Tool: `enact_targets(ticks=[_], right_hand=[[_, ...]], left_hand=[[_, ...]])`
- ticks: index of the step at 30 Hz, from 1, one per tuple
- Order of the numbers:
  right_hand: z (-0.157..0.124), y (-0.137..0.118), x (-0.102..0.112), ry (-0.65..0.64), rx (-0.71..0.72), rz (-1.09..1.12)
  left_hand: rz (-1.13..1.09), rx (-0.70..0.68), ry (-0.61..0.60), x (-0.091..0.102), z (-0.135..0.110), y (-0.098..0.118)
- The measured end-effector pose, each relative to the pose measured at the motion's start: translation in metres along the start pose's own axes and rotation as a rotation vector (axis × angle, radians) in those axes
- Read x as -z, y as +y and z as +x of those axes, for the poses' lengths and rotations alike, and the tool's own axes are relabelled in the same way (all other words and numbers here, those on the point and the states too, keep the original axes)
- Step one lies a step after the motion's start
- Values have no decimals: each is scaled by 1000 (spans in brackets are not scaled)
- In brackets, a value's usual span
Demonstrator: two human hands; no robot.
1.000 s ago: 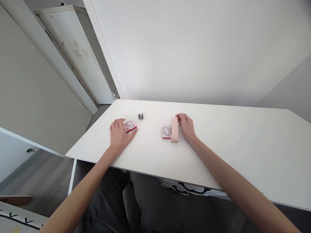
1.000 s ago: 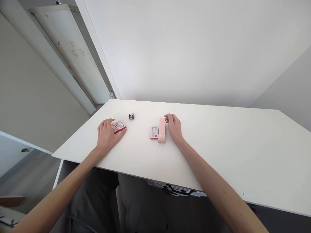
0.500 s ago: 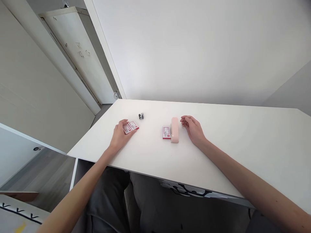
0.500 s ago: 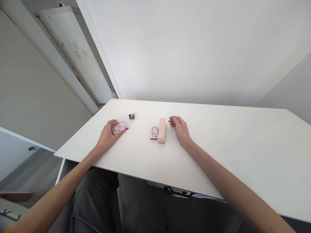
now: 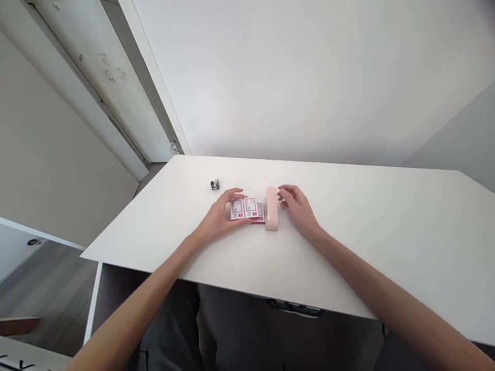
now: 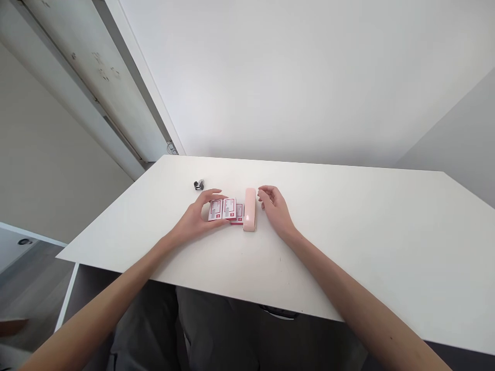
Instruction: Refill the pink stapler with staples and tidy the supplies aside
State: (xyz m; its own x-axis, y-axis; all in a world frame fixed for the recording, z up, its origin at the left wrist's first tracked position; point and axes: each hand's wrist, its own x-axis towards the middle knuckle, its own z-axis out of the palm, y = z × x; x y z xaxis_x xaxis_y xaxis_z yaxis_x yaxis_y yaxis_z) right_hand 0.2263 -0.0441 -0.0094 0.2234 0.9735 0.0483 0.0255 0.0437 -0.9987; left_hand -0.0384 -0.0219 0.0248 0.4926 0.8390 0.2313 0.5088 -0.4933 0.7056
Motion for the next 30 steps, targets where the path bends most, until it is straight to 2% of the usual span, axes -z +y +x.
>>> enact_targets(ticks=[4,7,9,11,15,17,22,25,28,30], right_hand=[[0,-4,-1,-9,-9,-22],[-1,-5,-2,-24,-11,-56],[-1,-5,-2,-24,-12,-73],[-1,-5,-2,-20,-24,-78],[-1,-6,-3,-20,-43,-78],[0,-6,-3,-19,-36,-79],[2,-4,-3,-21,-27,-55],[2,-4,-2,-18,-23,-50],[2,-5,-2,-19,-27,-56],[1,-6,-2,-29,-25,-60]], left_hand=[[-12,4,-109,-5,13,7],[11,3,-146,-7,15,5],[6,1,-118,-7,13,1],[-21,-18,-40,-5,10,-3],[-74,-150,115,-4,9,-3],[-81,-201,110,-7,14,2],[-86,-239,-36,-21,27,17],[-81,-258,-73,-26,31,19],[-51,-266,-5,-23,30,17],[-19,-219,79,-19,28,15]])
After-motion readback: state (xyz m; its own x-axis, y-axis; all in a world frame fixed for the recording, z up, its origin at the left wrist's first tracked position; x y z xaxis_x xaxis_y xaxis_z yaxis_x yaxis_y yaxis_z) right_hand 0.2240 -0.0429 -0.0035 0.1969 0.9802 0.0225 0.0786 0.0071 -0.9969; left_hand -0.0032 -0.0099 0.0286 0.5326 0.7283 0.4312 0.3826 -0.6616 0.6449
